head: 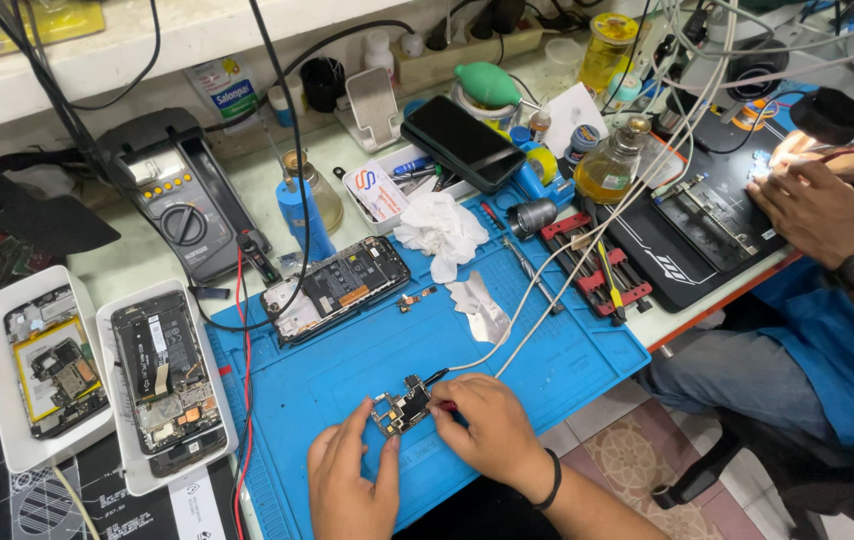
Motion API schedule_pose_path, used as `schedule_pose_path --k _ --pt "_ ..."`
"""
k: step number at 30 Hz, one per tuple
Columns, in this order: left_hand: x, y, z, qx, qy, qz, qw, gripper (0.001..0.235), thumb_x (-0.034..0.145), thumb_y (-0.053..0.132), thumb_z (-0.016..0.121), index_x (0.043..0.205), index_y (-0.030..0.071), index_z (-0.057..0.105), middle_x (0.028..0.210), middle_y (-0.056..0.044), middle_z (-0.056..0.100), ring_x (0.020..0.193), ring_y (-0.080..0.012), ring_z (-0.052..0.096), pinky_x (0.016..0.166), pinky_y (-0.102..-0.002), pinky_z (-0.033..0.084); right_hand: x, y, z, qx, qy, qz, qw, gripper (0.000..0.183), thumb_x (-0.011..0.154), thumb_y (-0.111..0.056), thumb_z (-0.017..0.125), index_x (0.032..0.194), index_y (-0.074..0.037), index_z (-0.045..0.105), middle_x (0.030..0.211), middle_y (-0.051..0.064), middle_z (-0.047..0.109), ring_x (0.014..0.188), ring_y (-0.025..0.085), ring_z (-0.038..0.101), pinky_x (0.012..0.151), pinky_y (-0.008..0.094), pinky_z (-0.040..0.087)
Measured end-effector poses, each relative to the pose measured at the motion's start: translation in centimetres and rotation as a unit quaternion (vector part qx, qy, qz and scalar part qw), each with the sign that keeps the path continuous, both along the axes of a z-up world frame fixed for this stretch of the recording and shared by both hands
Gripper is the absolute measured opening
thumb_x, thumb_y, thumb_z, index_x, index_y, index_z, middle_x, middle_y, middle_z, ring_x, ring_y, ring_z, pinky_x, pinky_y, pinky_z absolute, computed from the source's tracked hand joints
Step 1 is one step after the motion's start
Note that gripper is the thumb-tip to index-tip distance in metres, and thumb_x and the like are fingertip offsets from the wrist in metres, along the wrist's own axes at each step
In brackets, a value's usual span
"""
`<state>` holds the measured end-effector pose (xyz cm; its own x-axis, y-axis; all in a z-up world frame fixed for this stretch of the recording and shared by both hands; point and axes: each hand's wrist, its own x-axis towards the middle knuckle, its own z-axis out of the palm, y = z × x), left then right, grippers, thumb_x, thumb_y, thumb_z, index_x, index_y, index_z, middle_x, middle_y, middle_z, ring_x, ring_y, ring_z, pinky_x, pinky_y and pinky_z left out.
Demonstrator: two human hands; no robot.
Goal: The person tests a small circuit board using multimeter probes and alligator clips, repeatedly connecting and disconnecting the probes at different points on the board while holding it in hand.
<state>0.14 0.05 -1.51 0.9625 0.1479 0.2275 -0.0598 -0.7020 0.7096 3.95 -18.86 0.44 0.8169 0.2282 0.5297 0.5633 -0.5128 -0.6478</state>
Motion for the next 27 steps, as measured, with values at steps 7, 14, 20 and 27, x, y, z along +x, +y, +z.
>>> schedule_pose_path --k 7,14,20,27 --pt "0.3 0.1 -0.6 0.0 0.027 0.0 1.0 0.058 0.074 0.015 0.082 0.13 0.01 0.066 0.1 -0.009 0.076 0.09 -0.0208 0.066 0.085 -0.034 0.052 0.0 -0.2 0.0 0.008 0.011 0.006 1.0 0.015 0.083 -0.008 0.075 0.094 -0.006 0.065 0.08 0.007 0.072 0.075 0.028 0.07 0.071 0.039 0.054" --pt "0.4 0.3 -1.2 0.009 -0.009 -0.003 1.0 0.06 0.072 0.016 0.083 0.129 0.009 0.067 0.096 -0.009 0.076 0.085 -0.02 0.067 0.087 -0.035 0.051 0.1 -0.4 0.0 0.002 0.005 0.012 1.0 0.016 0.083 -0.008 0.075 0.095 -0.006 0.065 0.082 0.008 0.072 0.076 0.029 0.069 0.071 0.04 0.054" --pt "0.4 0.1 -0.7 0.01 0.013 0.002 1.0 0.059 0.073 0.017 0.083 0.129 0.009 0.067 0.095 -0.009 0.075 0.086 -0.0203 0.066 0.087 -0.035 0.051 0.0 -0.3 0.3 0.003 0.01 0.01 1.0 0.015 0.083 -0.008 0.074 0.095 -0.006 0.065 0.08 0.008 0.072 0.076 0.028 0.07 0.071 0.04 0.054" --pt "0.2 0.1 -0.3 0.017 0.024 0.002 1.0 0.059 0.074 0.018 0.082 0.13 0.01 0.066 0.09 -0.009 0.075 0.088 -0.0202 0.065 0.089 -0.036 0.05 -0.1 -0.3 0.3 0.002 0.018 0.008 1.0 0.014 0.083 -0.008 0.074 0.092 -0.006 0.064 0.08 0.008 0.071 0.075 0.029 0.069 0.07 0.04 0.054"
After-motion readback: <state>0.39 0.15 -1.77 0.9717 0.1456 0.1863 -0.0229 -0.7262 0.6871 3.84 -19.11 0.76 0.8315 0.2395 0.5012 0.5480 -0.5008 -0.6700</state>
